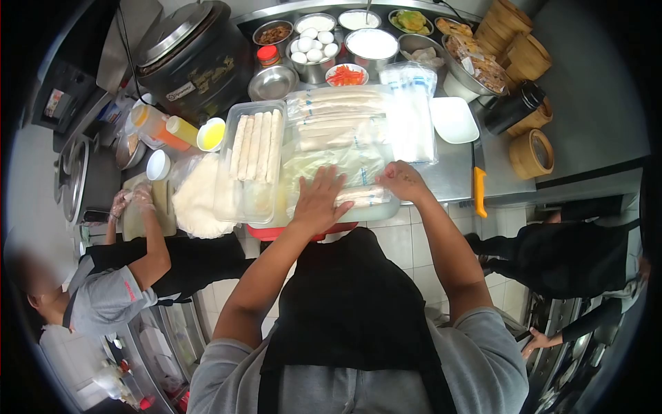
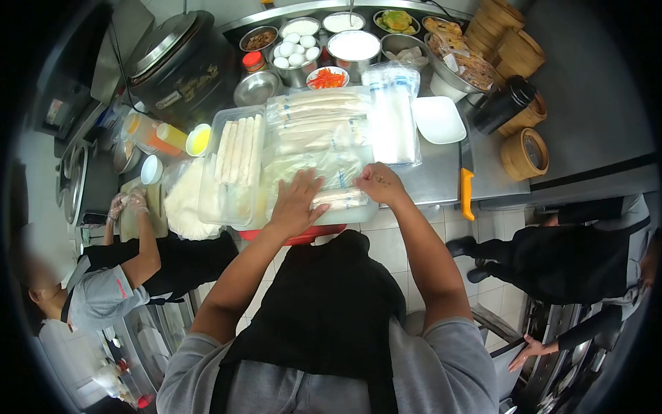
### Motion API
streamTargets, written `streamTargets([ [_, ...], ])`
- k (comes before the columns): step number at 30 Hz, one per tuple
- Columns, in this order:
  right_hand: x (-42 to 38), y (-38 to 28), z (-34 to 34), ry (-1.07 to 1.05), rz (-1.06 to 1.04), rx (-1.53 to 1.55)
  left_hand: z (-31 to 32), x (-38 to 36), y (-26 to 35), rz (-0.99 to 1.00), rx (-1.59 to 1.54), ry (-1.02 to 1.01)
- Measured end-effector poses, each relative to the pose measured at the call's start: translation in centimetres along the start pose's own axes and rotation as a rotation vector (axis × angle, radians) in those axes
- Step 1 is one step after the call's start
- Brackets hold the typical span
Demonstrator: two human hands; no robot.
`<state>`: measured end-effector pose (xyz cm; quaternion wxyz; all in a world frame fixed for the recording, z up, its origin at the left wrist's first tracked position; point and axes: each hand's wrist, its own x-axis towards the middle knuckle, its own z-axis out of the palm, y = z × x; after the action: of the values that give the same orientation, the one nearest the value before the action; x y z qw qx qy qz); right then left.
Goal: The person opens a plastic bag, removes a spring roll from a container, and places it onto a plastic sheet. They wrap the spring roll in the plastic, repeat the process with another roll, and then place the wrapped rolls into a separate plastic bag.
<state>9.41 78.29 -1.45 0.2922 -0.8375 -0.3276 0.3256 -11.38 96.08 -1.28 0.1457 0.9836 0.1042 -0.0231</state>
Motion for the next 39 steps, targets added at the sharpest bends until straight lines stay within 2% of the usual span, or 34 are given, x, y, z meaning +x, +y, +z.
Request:
streamTargets([
  [5,-0.5,-1.5,0.3,0.1,-0.034,0.003,0.0,-0.2,-0.1,0.017,0.013,0.017],
  [10,0.3,0.1,1.1,0.146,-0.098,0.08,-0.1,-0.3,0.0,0.002,-0.012,0.02],
  [12,0.1,-0.1,1.1,0.037,0.07,0.329,0.0,-0.4,-0.1,0.012,-0.023,0.026],
  [13,0.0,-0.3,1.0,0.035,0.07,0.327,0.0,-0.5,-0.2,0.01,-0.025,0.026],
  [15,-0.2,-0.7,0.3,-0.082,0.205,0.367,-0.1,-0.5,-0.2,0.011,-0.011,0.014],
  [19,-0.7,-0.6,0.3,-0.009,0.209,0.263,-0.8,-0.3,-0.1,-0.005,0.0,-0.032],
  [21,-0.8,1.6,1.0,0.53,0.011,0.012,-1.2,-0.4,0.0,0.0,-0.02,-0.056],
  [22,-1.2,0.2,1.0,0.522,-0.005,0.011,-1.2,-0.4,0.1,-0.002,-0.022,-0.049],
  [24,-2.1,-2.7,1.4,0.81,-0.304,-0.111,-1.1,0.2,-1.0,0.004,-0.09,-0.018],
  [25,-2.0,-3.7,2.7,0.735,-0.432,-0.145,-0.8,0.6,-1.5,0.025,-0.163,0.001],
  [26,-2.7,-5.6,3.8,0.58,-0.51,-0.181,-0.6,1.2,-2.1,0.041,-0.187,0.081],
  [27,-3.4,-7.2,4.5,0.38,-0.633,-0.198,-0.8,2.1,-2.5,0.05,-0.187,0.083],
  [28,-3.1,-7.4,6.0,0.271,-0.707,-0.255,-1.1,3.1,-2.9,0.051,-0.189,0.111],
  [29,-3.4,-7.8,7.2,0.18,-0.624,-0.364,-1.5,3.8,-3.2,0.05,-0.19,0.139],
  [31,-4.0,-8.4,8.2,0.184,-0.596,-0.52,-1.7,4.4,-3.2,0.062,-0.194,0.154],
  [34,-3.6,-7.6,8.5,0.213,-0.615,-0.53,-0.7,4.9,-3.9,0.12,-0.152,0.097],
  [36,-3.5,-7.1,8.4,0.208,-0.613,-0.52,-0.4,4.9,-4.3,0.214,-0.068,0.153],
  [39,-3.5,-6.9,8.4,0.198,-0.612,-0.5,-0.7,5.2,-4.9,0.128,-0.093,0.135],
])
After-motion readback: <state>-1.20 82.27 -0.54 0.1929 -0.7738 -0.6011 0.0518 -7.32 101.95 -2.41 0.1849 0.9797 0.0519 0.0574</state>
